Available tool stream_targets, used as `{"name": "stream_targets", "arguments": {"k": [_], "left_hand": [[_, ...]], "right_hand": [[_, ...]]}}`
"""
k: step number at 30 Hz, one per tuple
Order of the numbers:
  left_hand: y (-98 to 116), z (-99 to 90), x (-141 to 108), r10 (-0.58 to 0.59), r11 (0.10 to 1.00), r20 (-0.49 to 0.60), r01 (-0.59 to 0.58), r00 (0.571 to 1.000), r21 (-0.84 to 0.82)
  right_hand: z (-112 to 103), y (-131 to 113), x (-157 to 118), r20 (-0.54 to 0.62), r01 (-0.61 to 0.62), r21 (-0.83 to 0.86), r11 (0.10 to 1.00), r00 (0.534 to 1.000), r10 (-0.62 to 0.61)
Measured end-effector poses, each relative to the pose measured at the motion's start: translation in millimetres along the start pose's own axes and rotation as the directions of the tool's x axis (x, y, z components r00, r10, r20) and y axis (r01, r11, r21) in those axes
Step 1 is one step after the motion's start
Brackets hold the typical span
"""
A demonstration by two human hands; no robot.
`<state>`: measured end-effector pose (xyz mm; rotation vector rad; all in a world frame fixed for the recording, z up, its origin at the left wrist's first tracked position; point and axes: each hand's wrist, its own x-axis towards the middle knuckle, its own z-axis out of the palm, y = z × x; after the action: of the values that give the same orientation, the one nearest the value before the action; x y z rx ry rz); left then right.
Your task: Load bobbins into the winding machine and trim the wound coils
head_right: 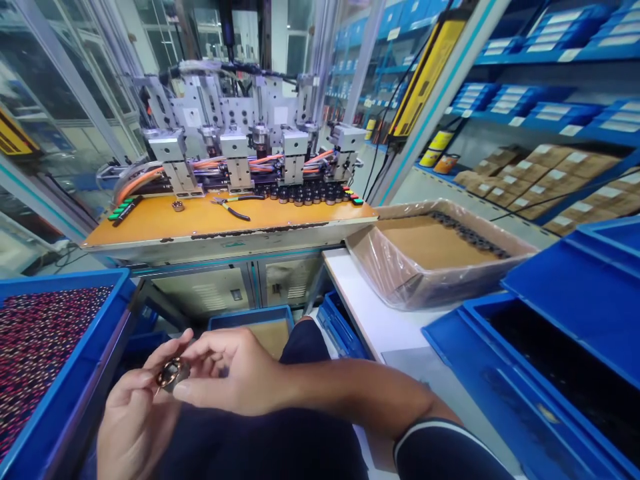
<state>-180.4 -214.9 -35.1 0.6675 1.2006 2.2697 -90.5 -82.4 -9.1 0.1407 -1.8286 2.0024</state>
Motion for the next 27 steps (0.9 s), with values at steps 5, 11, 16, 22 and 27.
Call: {"name": "stream_targets", "arguments": {"k": [5, 11, 16, 22, 27], "left_hand": [[-14.2, 1.5, -1.9, -0.133, 0.958, -0.298, 0.200, 0.945, 0.207], [-5.2, 0.8, -31.5, 0.355, 0.584, 0.045, -0.259, 0.934, 0.770], [6.8, 14.2, -19.1, 0.357, 0.509, 0.102, -0.285, 0.928, 0.812], [6.4, 6.3, -15.0, 0.306, 0.514, 0.182, -0.323, 0.934, 0.794], [14.3, 7.0, -11.2, 0.298, 0.523, 0.285, -0.406, 0.911, 0.749]], "right_hand": [[-23.4, 5.1, 11.4, 0.214, 0.577, -0.770, 0.274, 0.637, -0.741], [-45.7, 0.9, 13.3, 0.572, 0.608, -0.764, -0.218, 0.479, -0.666], [-39.7, -1.9, 5.3, 0.594, 0.656, -0.732, -0.185, 0.480, -0.646], [-28.8, -8.9, -4.8, 0.213, 0.499, -0.711, 0.496, 0.825, -0.524], [-21.3, -15.9, -4.6, 0.118, 0.461, -0.500, 0.733, 0.875, -0.470]]}}
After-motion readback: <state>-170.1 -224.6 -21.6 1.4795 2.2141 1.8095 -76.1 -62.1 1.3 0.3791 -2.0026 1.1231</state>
